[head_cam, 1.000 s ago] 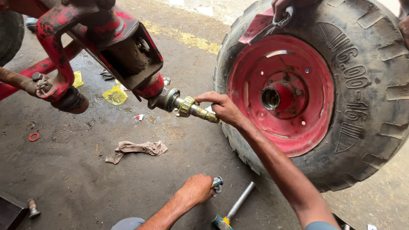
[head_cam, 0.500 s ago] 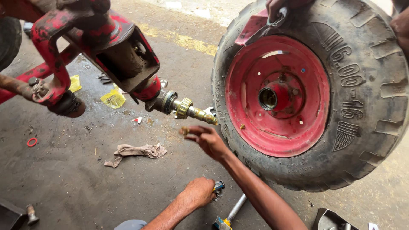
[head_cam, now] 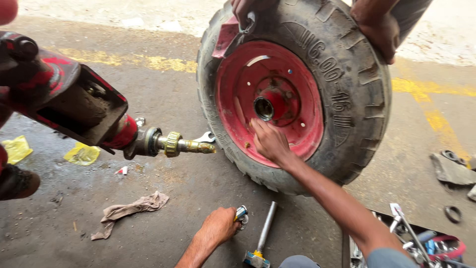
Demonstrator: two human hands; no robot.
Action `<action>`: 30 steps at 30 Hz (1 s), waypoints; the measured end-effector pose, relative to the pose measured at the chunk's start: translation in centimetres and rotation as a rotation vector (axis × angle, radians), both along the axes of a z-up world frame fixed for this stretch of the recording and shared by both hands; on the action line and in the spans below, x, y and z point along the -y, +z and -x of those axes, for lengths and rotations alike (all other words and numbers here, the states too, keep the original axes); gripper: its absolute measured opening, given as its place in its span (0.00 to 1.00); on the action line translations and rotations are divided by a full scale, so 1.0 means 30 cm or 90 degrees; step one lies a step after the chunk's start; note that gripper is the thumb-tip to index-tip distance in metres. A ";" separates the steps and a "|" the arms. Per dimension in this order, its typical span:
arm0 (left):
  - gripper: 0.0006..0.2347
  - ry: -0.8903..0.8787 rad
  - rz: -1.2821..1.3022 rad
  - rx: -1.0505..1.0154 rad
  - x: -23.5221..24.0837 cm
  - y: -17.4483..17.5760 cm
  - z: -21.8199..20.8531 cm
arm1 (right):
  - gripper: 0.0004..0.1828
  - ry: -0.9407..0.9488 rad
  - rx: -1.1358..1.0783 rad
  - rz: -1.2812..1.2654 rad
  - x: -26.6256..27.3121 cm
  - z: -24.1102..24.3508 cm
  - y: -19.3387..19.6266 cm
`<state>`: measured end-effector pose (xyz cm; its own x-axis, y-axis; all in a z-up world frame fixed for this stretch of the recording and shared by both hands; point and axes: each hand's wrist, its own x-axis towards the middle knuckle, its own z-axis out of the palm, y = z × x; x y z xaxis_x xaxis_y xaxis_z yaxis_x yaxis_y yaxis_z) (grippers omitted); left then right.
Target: The person uses a hammer and wrench to work on a wheel hub, then wipes the area with a cloth. They select tools from a tray and continue hammering the hub while another person holds the tire.
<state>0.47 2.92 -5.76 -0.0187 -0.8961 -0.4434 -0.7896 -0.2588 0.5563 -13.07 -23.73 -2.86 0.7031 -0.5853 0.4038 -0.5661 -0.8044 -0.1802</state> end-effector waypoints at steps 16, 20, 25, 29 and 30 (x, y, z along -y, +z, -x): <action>0.12 -0.030 0.014 -0.005 0.005 0.049 0.010 | 0.50 -0.395 0.012 -0.224 0.202 -0.336 -0.134; 0.12 -0.022 0.010 -0.006 -0.027 0.047 -0.013 | 0.51 -0.482 0.086 -0.328 0.231 -0.426 -0.176; 0.11 -0.012 -0.005 -0.002 -0.060 0.028 -0.027 | 0.52 -0.495 0.214 -0.309 0.295 -0.495 -0.246; 0.11 -0.023 -0.001 0.003 -0.044 0.021 -0.018 | 0.50 -0.432 0.247 -0.269 0.307 -0.460 -0.281; 0.11 -0.028 -0.003 0.006 -0.034 0.026 -0.008 | 0.50 -0.418 0.242 -0.283 0.302 -0.455 -0.279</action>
<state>0.70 3.93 -4.99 -0.0544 -0.8923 -0.4482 -0.8054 -0.2261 0.5479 0.57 -32.80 -11.23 0.0328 -0.9830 0.1808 -0.7277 -0.1475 -0.6698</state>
